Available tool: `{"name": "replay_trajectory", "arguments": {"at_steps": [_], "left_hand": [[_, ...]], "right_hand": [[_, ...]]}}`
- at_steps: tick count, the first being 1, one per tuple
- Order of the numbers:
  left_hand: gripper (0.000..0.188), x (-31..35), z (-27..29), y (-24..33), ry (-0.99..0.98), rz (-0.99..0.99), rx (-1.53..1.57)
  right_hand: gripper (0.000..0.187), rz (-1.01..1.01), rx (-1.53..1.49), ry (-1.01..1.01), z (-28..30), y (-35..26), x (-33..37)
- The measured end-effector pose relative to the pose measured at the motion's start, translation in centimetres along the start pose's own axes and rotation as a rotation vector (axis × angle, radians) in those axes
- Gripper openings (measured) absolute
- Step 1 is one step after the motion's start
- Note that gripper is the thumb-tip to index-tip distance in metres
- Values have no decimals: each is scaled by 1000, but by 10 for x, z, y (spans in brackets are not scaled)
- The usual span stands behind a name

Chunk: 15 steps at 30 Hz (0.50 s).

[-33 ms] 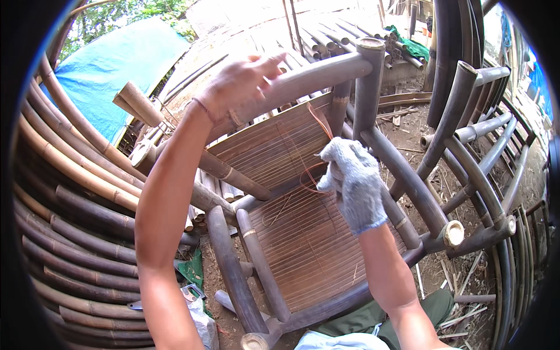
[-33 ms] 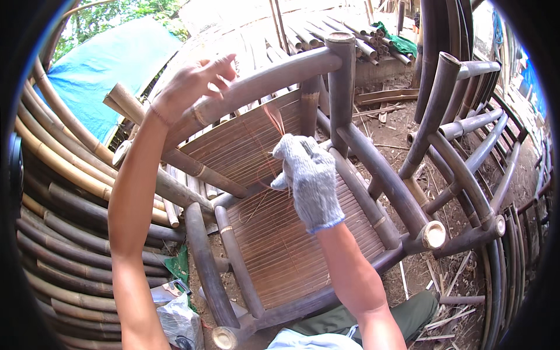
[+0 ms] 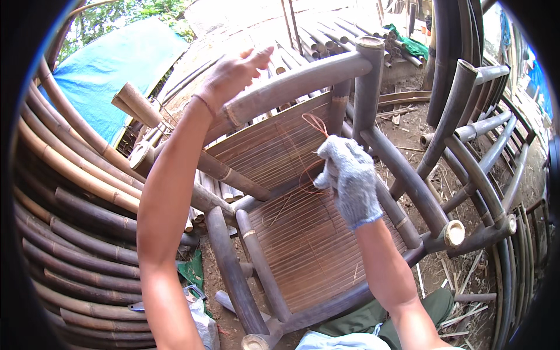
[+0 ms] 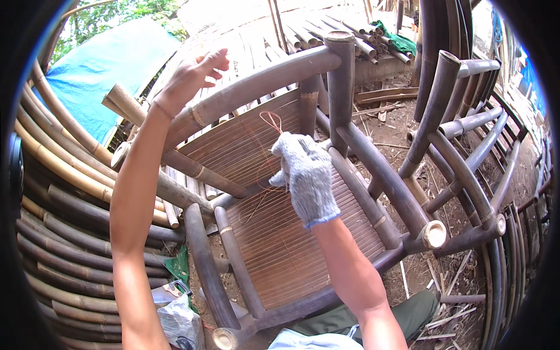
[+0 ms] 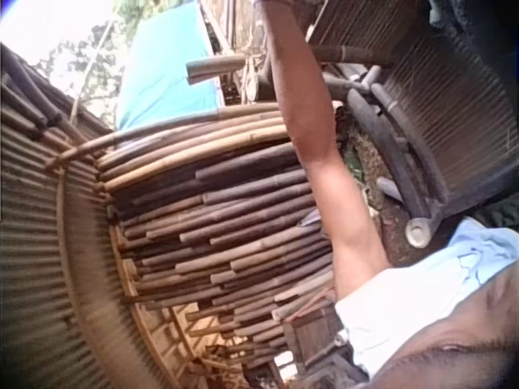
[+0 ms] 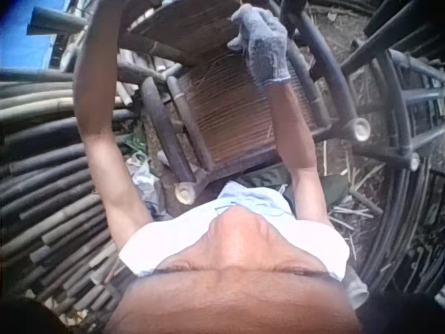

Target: The person weaves thin bamboo strips into the backrest of a chair frame by hand and uses a large knife to whittle down a thick bamboo rod on a wooden block.

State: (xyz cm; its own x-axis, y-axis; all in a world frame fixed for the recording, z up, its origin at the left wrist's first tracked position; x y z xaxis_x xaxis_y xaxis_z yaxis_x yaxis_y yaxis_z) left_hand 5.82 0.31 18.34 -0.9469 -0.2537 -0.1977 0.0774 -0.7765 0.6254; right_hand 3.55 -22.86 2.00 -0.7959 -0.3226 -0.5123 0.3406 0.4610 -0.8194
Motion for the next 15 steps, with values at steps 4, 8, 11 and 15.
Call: {"name": "replay_trajectory", "arguments": {"at_steps": [4,8,11,15], "left_hand": [[99,-71,-20,-79,-152,355,160],[108,-102,-35,-101,-429,478,218],[108,-90,-57,-75,-604,459,382],[103,-83,-55,-77,-616,475,435]], "right_hand": [[11,218,393,-6,-15,35,-26],[14,511,811,-47,-36,40,-49],[12,467,870,15,-31,44,-57],[24,306,1089,-89,-33,52,-57]]}}
Point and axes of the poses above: each hand's wrist, its own x-axis away from the middle knuckle, its own z-axis out of the back of the hand, y = z × x, the point moved 4 cm from there along -x, towards the middle knuckle, and after that the axes turned 10 degrees about z, right-handed, at the moved point
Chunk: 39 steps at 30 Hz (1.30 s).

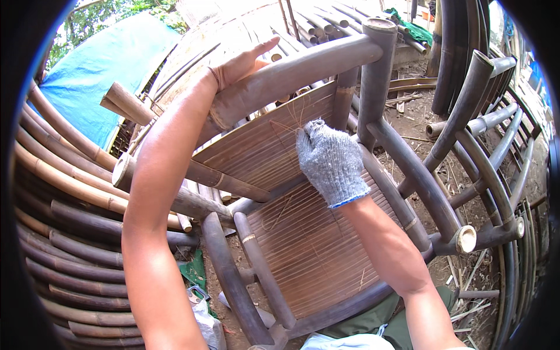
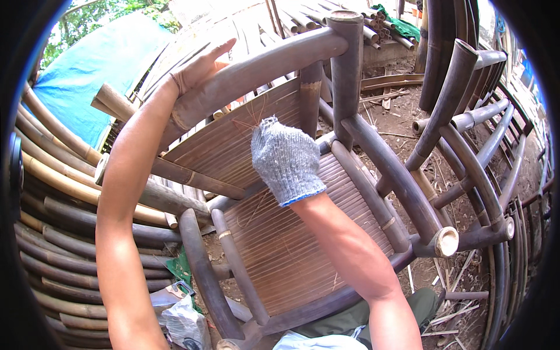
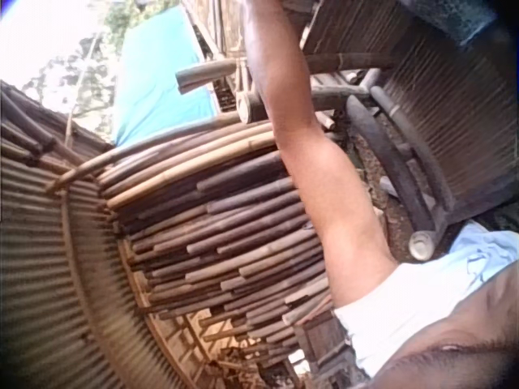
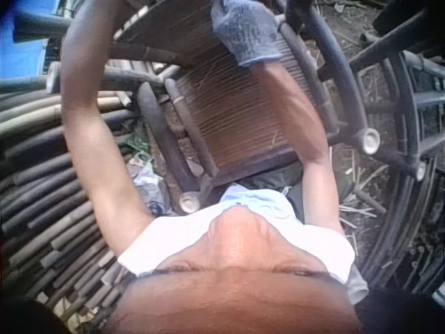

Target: The person weaves thin bamboo strips into the backrest of a chair frame by hand and uses a large knife to whittle down a thick bamboo rod on a wooden block.

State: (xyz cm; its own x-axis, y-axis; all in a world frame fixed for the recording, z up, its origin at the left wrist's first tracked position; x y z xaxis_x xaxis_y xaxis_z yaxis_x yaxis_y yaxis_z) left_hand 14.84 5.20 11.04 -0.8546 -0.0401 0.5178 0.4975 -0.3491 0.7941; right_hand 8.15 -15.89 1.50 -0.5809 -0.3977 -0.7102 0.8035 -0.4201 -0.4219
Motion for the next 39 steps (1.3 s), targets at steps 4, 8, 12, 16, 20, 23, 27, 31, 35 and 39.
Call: {"name": "replay_trajectory", "arguments": {"at_steps": [4,8,12,16,20,23,27,31,35,39], "left_hand": [[102,9,-7,5,28,-15,-61],[108,10,-5,8,-6,10,-127],[108,-9,10,-1,175,-126,-25],[103,-3,23,6,93,-374,-278],[90,16,-10,10,247,-51,-337],[91,44,-10,3,154,175,-347],[84,44,7,-16,510,-166,-445],[84,44,-2,-17,161,217,-132],[81,40,0,-15,148,208,-177],[76,39,2,-21,126,189,-114]], "right_hand": [[21,-39,37,-47,-1,12,-1],[24,122,2,105,5,11,-14],[22,122,-82,12,-11,14,-32],[30,3,-213,-166,-24,10,-50],[39,-47,-261,-158,-28,23,-59],[46,-100,-364,-213,-21,18,-56],[52,-174,-461,-287,-2,19,-33],[57,-371,-755,-382,-2,30,-18],[60,-491,-991,-402,-12,18,-14],[47,-494,-1098,-187,-30,-3,-12]]}}
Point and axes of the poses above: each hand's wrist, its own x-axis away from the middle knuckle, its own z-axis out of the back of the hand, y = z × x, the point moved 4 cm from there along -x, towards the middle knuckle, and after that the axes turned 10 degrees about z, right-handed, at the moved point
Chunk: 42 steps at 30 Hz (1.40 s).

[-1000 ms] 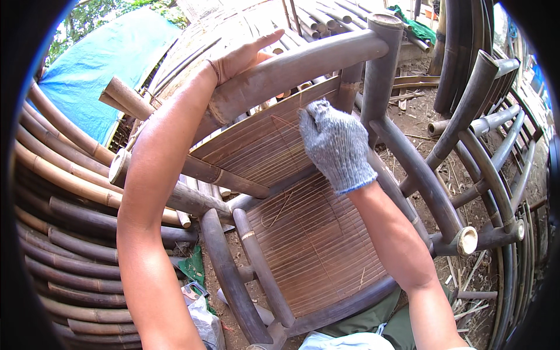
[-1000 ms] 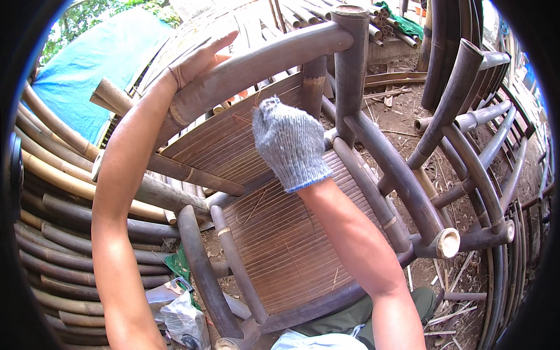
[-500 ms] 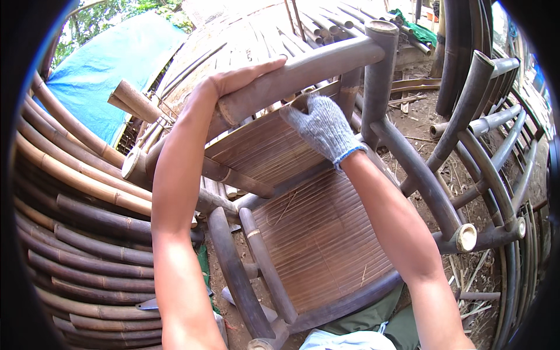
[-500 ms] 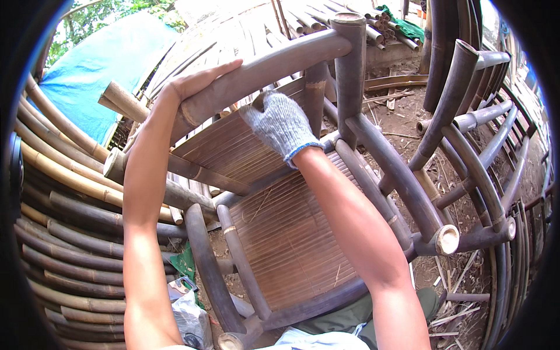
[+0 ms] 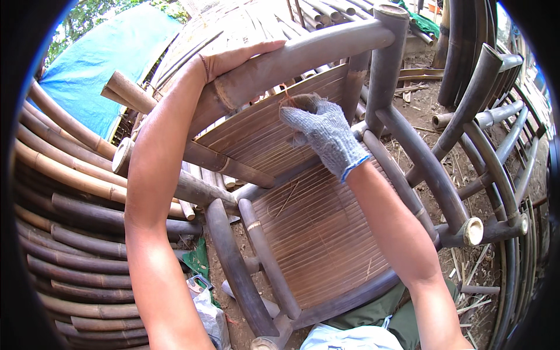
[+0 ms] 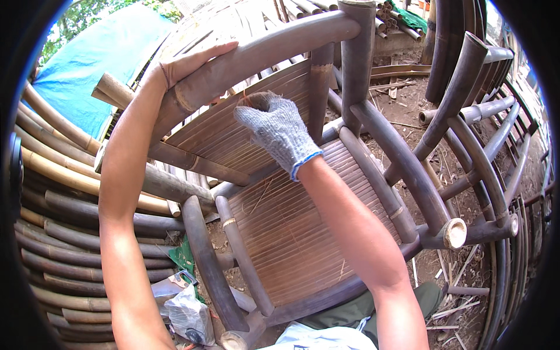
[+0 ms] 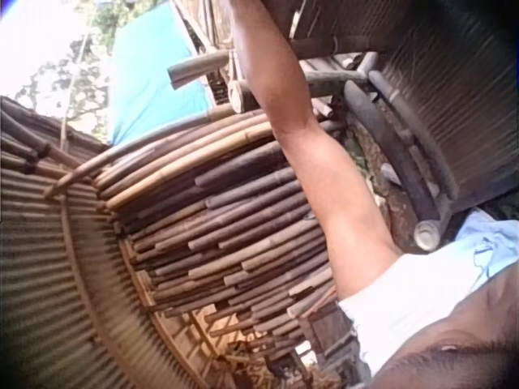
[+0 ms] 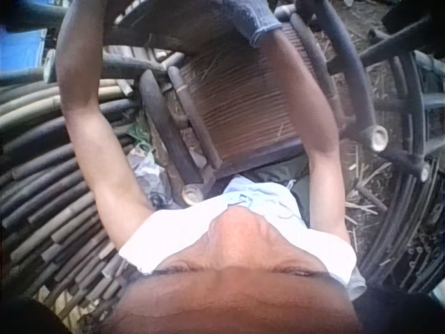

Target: The person weaves thin bamboo strips into the backrest of a chair frame by hand and uses a large knife to whittle down a thick bamboo rod on a wooden block.

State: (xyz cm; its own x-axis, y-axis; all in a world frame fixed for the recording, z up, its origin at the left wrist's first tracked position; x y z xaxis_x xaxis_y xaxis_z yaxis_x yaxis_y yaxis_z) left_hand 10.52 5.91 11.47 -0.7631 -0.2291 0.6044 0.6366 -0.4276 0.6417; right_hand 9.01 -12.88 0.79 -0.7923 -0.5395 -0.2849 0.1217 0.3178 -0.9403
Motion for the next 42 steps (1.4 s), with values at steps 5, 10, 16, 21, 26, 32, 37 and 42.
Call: {"name": "replay_trajectory", "arguments": {"at_steps": [5,10,16,21,26,32,37,42], "left_hand": [[76,6,-4,2,-129,1,-2],[79,22,-8,7,32,-109,-90],[81,21,-2,4,59,-124,-110],[83,42,-25,11,138,-257,-145],[85,4,-3,1,-82,-31,-61],[84,18,-9,7,103,-188,-150],[78,8,-3,11,69,-247,-142],[76,7,5,14,274,-380,-252]], "right_hand": [[35,495,492,196,-25,0,-3],[43,607,554,320,-49,10,-4],[34,622,502,376,-62,7,-1],[18,749,503,406,-51,13,-8],[22,404,99,72,-36,17,-17],[28,-110,-177,-504,-8,18,11],[55,-65,25,-271,17,11,18],[66,216,-835,87,67,2,54]]}}
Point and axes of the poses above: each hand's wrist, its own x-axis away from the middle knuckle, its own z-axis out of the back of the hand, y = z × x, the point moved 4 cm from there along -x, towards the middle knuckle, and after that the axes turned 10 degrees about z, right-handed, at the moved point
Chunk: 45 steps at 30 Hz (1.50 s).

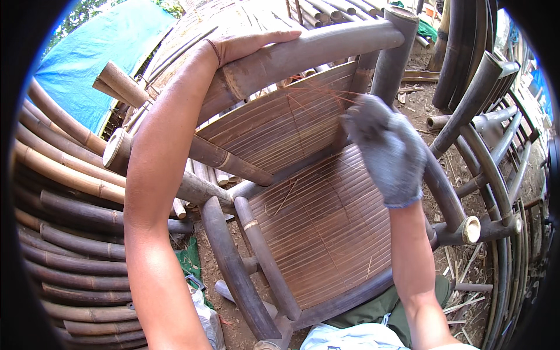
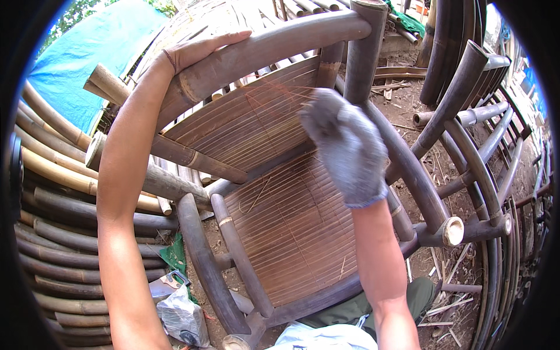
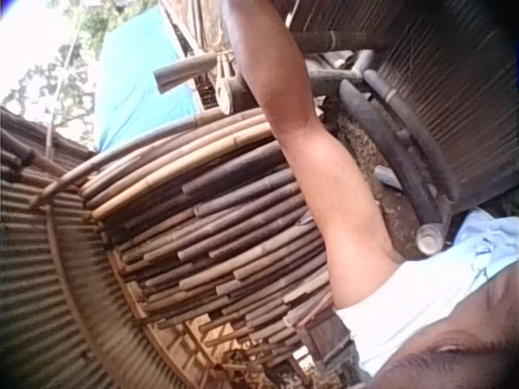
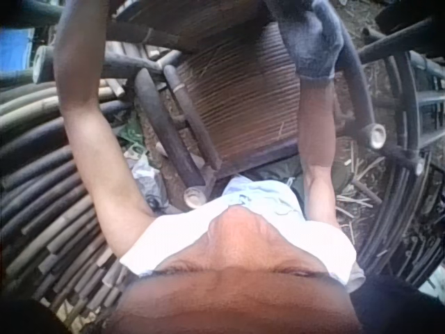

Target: The person weaves thin bamboo strips into the backrest of a chair frame by hand and uses a large knife to whittle down a thick bamboo rod on a wooden block.

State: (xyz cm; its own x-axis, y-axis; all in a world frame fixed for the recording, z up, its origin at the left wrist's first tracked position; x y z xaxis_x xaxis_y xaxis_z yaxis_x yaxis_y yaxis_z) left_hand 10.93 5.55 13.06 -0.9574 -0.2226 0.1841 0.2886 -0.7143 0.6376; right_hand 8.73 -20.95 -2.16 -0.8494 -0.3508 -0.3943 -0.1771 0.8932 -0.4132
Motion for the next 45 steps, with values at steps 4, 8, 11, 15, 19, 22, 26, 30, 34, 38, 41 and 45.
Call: {"name": "replay_trajectory", "arguments": {"at_steps": [4,8,11,15,19,22,26,30,34,38,41,45], "left_hand": [[77,-8,-2,2,-53,18,-33],[79,-1,4,0,-59,56,-36],[81,2,-2,1,-74,88,-44],[87,-2,1,-3,-16,67,-111],[92,-10,10,-3,172,59,-284],[76,-24,33,1,638,-109,-482],[36,20,31,26,1214,-562,-566],[16,110,-72,61,638,-978,-347],[30,194,-157,64,56,-1001,-336],[28,223,-134,64,451,-1035,-234],[26,223,-153,64,347,-1023,-344],[46,183,-196,31,-60,-359,-478]], "right_hand": [[55,199,-120,37,26,-67,56],[31,380,-251,106,55,-138,120],[30,178,-39,45,26,-139,138],[16,216,-118,10,-9,-146,124],[34,130,369,-139,-26,-147,105],[35,3,1647,-479,-7,-125,91],[33,-468,1203,-606,-40,-123,117],[23,-408,948,-645,-58,-131,131],[15,93,500,-438,-49,-146,118],[28,228,1153,-638,-80,-149,113],[42,224,2037,-835,-76,-141,106],[57,-46,2216,-625,-68,-150,107]]}}
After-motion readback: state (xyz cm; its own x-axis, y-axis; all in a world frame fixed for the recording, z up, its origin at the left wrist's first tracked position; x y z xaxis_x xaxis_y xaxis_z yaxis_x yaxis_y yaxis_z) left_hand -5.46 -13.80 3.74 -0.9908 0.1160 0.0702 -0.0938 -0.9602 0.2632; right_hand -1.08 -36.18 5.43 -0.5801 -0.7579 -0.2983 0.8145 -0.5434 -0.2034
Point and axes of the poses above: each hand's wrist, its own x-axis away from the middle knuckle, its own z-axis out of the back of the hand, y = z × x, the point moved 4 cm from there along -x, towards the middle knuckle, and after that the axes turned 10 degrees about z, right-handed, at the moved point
